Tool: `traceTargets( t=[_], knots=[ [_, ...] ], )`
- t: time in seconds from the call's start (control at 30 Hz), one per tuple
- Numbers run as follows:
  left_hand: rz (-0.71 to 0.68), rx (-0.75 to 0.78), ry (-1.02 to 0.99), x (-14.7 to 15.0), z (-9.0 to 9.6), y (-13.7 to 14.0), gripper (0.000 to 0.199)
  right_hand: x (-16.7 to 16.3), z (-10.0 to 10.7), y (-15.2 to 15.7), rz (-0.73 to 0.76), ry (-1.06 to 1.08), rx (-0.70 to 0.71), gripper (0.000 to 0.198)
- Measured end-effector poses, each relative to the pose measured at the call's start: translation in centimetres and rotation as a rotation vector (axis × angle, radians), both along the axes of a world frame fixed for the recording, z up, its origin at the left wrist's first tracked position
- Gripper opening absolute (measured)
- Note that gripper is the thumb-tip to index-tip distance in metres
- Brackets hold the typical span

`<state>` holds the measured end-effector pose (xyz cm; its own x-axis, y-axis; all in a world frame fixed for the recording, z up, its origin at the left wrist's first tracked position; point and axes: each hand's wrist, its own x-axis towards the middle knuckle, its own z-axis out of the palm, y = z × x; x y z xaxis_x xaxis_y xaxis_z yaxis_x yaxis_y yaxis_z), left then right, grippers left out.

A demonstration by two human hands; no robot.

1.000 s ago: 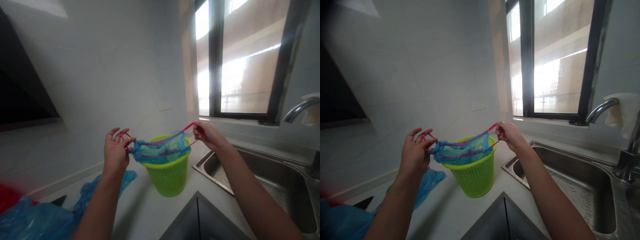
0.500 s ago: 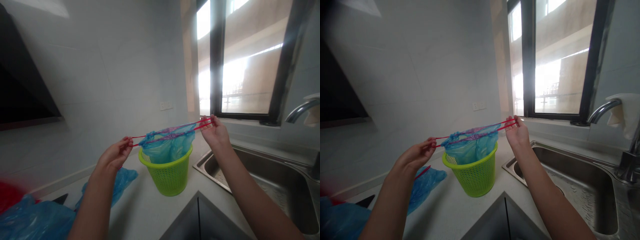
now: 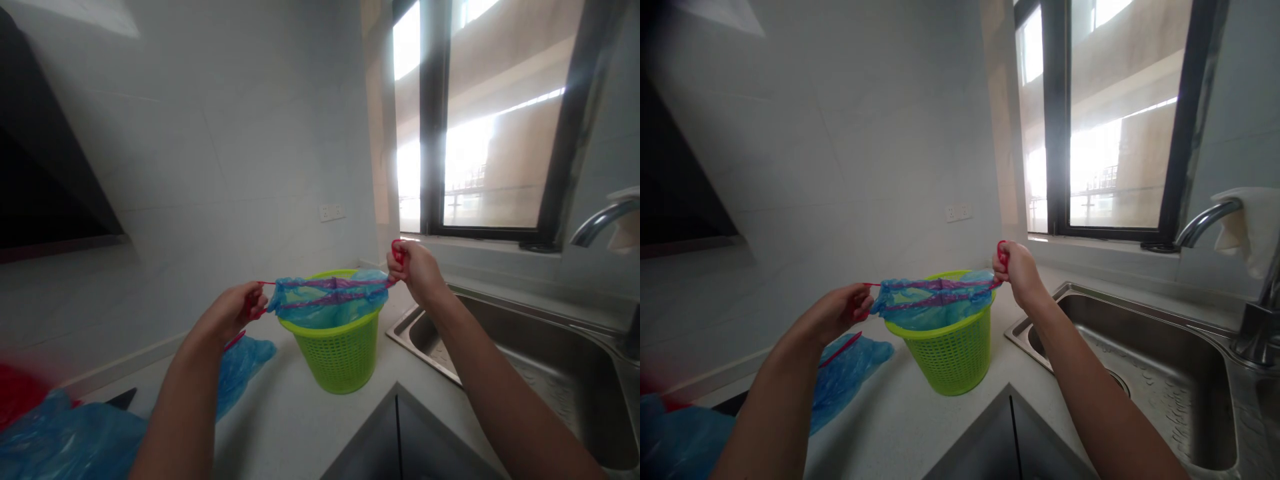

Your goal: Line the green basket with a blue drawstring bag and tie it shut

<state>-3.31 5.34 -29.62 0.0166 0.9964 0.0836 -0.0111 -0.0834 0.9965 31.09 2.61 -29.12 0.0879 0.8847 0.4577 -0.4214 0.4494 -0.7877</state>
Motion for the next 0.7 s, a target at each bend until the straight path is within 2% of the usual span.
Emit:
traceTargets(
  t=[0.07, 0.13, 0.23, 0.33, 0.43, 0.53, 0.6, 0.7],
  knots=[
    [-0.104, 0.0, -0.244, 0.2, 0.8, -0.6, 0.033, -0.4, -0.2, -0.3, 0.11, -0.142, -0.041, 0.021],
    [-0.105, 0.076, -0.494, 0.5, 1.5, -0.9, 0.03, -0.7, -0.5, -0.3, 0.123, -0.199, -0.045, 0.023],
    [-0.021, 0.218, -0.751, 1.2, 1.8, -0.8, 0.021, -1.2, -0.8, -0.1, 0.028, -0.191, -0.046, 0.024],
    [0.059, 0.327, -0.829, 2.2, 1.5, -0.2, 0.011, -1.8, -1.1, 0.4, -0.077, -0.048, -0.058, 0.014],
    [0.102, 0.485, -0.778, 3.6, 0.9, 0.1, 0.01, -2.6, -1.5, 1.0, -0.118, 0.074, -0.029, 0.021],
    [0.111, 0.69, -0.621, 5.5, 0.4, -0.2, 0.011, -3.6, -2.2, 1.3, -0.112, 0.11, 0.073, 0.029],
    [0.142, 0.784, -0.487, 6.8, 0.4, -0.9, 0.004, -4.4, -2.4, 1.4, -0.127, 0.056, 0.135, 0.033],
    [0.128, 0.854, -0.245, 8.7, 1.0, -2.4, 0.018, -5.6, -2.3, 1.2, -0.142, -0.111, 0.171, 0.029]
  ],
)
